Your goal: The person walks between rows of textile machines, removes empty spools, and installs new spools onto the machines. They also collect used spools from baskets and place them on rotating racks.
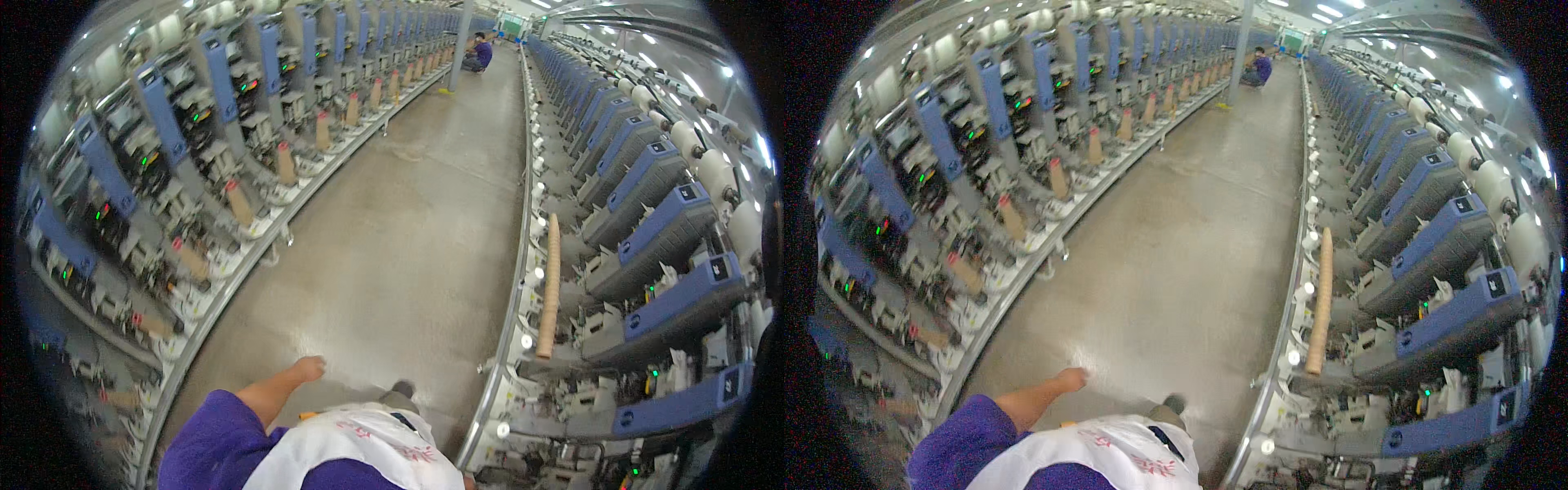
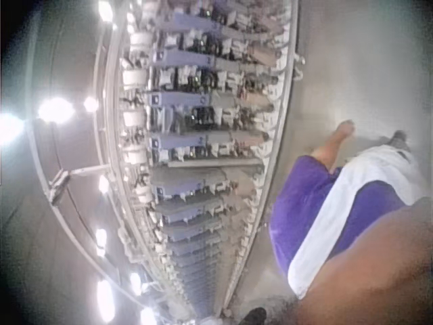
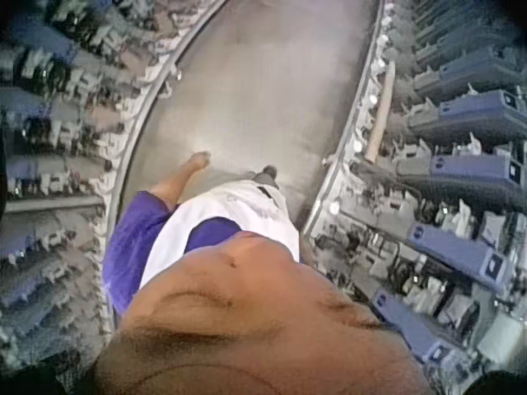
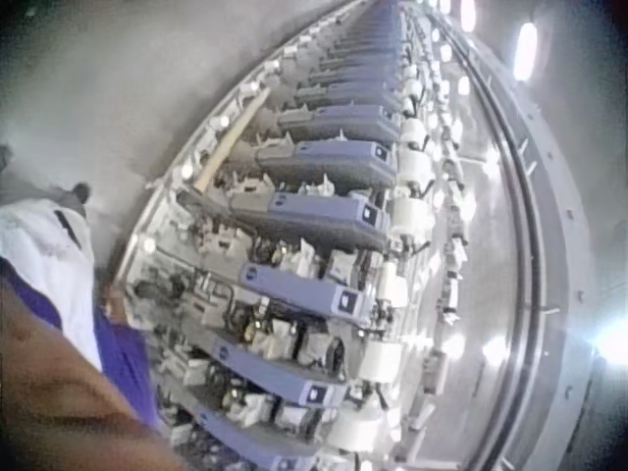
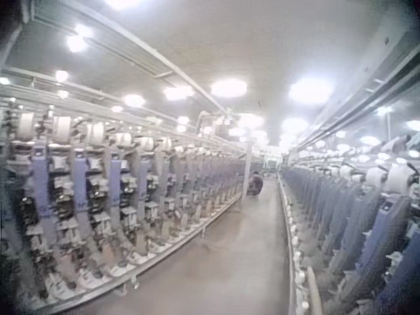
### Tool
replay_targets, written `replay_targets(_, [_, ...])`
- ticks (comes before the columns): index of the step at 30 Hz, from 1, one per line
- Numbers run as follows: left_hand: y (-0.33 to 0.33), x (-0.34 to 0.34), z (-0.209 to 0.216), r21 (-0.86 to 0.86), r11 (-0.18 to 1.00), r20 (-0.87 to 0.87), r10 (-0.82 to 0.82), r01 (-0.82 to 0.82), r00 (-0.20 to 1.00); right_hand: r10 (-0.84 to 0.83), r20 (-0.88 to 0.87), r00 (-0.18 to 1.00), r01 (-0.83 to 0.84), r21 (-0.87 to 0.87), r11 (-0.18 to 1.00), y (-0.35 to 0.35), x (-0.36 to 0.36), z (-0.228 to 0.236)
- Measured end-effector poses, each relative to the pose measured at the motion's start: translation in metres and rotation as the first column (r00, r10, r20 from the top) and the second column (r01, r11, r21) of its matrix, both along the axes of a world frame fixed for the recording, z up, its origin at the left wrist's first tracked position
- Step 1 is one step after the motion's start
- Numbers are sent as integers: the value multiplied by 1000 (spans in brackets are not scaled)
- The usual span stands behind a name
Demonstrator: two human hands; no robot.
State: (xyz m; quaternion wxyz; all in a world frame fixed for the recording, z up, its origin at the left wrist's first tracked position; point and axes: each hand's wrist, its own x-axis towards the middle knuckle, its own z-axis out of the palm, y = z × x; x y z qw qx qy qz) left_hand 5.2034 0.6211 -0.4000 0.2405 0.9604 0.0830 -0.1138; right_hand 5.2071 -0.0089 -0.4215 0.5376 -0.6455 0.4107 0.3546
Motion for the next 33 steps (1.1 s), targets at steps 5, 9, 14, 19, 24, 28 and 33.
replay_targets(5, [31,290,35,-79,991,108,115,-107,987,-137,-108,985,138,0,990,52,143,-14])
replay_targets(9, [60,383,6,-138,981,28,-131,133,991,-139,-90,986,141,8,990,91,312,-16])
replay_targets(14, [147,380,-49,-52,897,-648,-364,438,669,-65,97,993,72,-80,994,177,575,-9])
replay_targets(19, [221,377,-63,243,938,-452,335,-247,826,216,413,885,-286,116,951,354,810,21])
replay_targets(24, [286,500,-59,125,910,-724,356,-395,592,251,499,829,-408,233,883,460,944,9])
replay_targets(28, [358,728,-48,40,995,-672,96,-94,734,207,174,963,-236,165,958,456,989,-2])
replay_targets(33, [439,1074,11,-58,995,-271,58,-76,961,34,-28,999,-30,111,993,474,1071,-14])
